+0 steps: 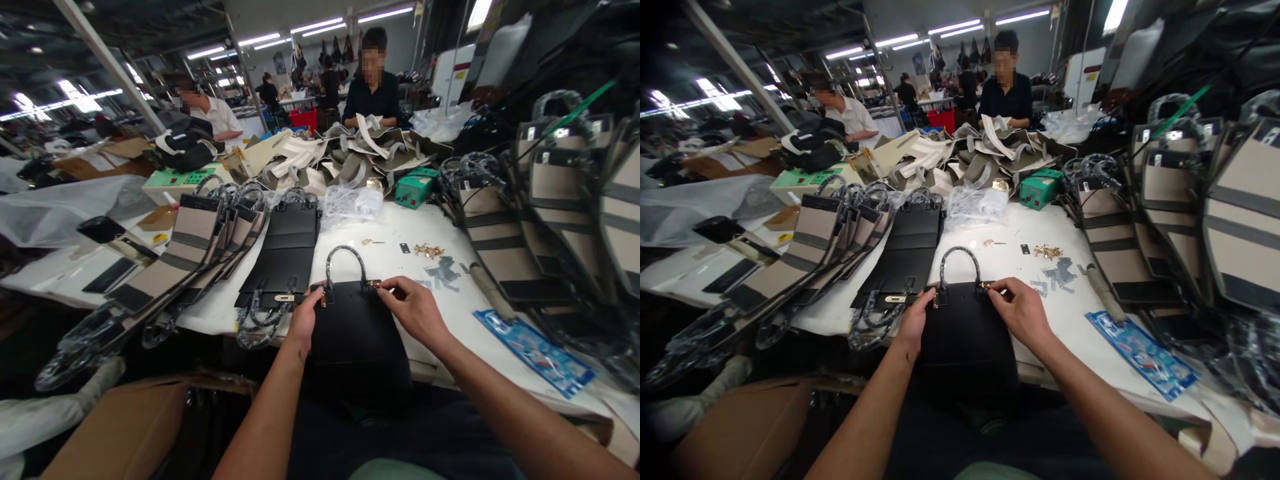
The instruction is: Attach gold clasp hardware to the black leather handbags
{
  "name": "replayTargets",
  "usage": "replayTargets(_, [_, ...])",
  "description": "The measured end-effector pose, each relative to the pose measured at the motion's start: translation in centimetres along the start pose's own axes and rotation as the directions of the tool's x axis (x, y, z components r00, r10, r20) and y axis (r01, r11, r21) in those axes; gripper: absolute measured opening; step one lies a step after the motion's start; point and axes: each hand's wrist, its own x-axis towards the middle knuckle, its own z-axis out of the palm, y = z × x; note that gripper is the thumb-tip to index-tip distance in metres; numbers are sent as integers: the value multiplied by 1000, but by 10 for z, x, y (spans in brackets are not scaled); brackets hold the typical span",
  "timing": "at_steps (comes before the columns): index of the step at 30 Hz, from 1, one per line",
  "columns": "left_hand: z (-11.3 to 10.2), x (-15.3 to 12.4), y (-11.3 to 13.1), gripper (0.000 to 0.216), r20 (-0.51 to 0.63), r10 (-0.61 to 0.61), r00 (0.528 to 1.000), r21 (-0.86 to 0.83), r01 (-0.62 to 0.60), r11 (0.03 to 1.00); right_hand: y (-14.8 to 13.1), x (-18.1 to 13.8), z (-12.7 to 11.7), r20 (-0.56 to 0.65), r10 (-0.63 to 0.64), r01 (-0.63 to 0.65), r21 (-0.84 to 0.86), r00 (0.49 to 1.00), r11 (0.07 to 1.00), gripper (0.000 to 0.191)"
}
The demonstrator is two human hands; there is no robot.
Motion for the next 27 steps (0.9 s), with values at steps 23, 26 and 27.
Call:
replayTargets(23, [3, -1, -4, 35, -39, 47, 998, 91, -43, 995, 27, -8, -2, 82, 146, -159, 172, 986, 972, 17])
replayTargets(26, [5, -2, 1, 37, 26, -68, 997, -1, 68, 998, 28, -4, -1, 84, 164, -177, 183, 983, 967, 15])
replayTargets(27, [5, -3, 2, 37, 46, -85, 995, -12, 85, 996, 28, -3, 1, 78, 169, -180, 165, 983, 970, 14])
